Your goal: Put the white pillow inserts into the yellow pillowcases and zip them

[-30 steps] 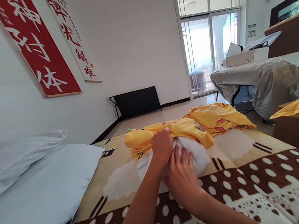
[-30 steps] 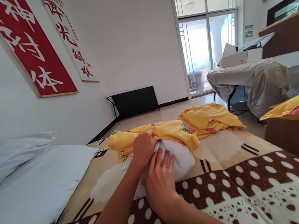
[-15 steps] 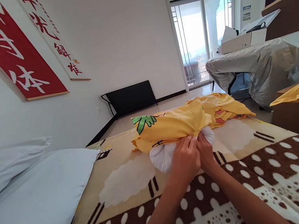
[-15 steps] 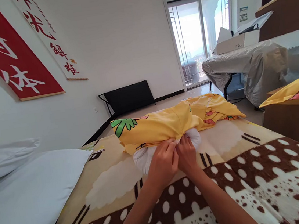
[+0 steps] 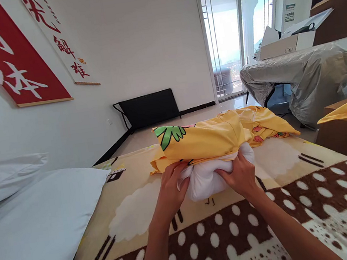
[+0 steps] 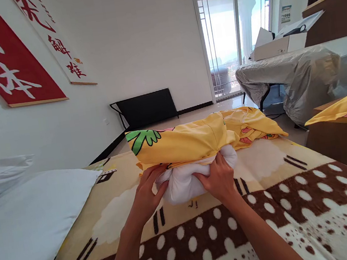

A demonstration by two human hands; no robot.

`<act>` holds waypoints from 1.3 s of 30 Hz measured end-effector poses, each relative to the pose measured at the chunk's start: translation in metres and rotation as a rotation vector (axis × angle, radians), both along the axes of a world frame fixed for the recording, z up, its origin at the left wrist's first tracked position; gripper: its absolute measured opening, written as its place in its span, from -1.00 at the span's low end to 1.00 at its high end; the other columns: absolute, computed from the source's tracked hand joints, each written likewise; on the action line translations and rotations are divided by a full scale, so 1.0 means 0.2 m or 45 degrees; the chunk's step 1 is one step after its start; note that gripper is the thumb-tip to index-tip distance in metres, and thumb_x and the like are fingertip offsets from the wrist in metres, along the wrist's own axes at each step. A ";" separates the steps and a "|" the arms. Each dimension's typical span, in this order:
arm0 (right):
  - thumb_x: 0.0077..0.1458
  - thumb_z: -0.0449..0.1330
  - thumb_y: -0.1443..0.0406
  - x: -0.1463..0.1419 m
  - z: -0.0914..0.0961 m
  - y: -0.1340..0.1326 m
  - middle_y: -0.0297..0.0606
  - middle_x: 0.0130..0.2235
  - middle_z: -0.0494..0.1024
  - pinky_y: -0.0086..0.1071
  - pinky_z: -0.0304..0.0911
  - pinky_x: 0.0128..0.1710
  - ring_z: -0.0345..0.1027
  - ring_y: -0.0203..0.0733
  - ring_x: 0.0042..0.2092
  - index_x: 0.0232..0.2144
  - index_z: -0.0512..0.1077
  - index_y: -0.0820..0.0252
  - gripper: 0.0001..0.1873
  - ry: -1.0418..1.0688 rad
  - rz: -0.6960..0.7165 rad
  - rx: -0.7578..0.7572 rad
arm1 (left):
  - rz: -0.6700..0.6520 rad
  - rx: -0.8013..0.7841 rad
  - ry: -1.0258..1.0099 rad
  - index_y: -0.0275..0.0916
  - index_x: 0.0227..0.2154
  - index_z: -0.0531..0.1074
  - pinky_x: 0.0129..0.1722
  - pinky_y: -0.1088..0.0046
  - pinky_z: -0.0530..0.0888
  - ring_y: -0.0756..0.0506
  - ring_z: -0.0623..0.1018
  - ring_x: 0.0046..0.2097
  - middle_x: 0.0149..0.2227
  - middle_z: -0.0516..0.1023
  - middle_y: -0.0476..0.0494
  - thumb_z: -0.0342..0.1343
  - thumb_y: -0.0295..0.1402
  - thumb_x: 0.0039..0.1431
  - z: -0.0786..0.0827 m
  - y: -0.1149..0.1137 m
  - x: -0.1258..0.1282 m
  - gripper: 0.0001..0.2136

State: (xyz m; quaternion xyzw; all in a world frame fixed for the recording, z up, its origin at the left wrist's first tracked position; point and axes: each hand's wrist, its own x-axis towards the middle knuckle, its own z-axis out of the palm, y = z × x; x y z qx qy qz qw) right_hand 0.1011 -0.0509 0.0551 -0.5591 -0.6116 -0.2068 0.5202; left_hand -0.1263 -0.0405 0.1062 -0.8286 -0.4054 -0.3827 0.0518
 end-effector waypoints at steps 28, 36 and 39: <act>-0.45 0.31 -0.21 -0.12 0.34 -0.51 0.28 0.18 0.07 0.12 0.30 -0.11 0.10 0.43 0.15 0.23 -0.04 0.30 0.29 -0.041 0.408 0.398 | 0.421 1.092 -0.609 -0.19 -0.38 0.39 -0.37 0.47 0.38 -0.03 0.47 -0.35 -0.40 0.46 -0.02 -0.02 -0.59 -0.09 0.70 -0.46 0.17 -0.78; -0.23 0.24 -0.16 -0.07 0.39 -0.51 0.21 0.23 0.07 0.13 0.28 -0.07 0.07 0.37 0.19 0.30 -0.23 0.22 0.22 0.272 0.204 0.364 | 0.107 1.605 -0.327 -0.20 -0.59 0.13 -0.49 0.54 0.16 0.04 0.20 -0.54 -0.60 0.11 0.08 -0.01 -0.64 -0.09 1.02 -0.53 0.55 -0.79; -0.06 0.19 -0.06 -0.03 0.43 -0.47 0.14 0.20 0.18 0.02 0.32 -0.07 0.15 0.26 0.17 0.31 -0.24 0.23 0.08 0.266 0.184 0.200 | 0.219 1.496 0.021 -0.19 -0.62 0.14 -0.47 0.48 0.16 -0.01 0.24 -0.53 -0.62 0.13 0.03 -0.08 -0.64 -0.14 1.02 -0.45 0.60 -0.81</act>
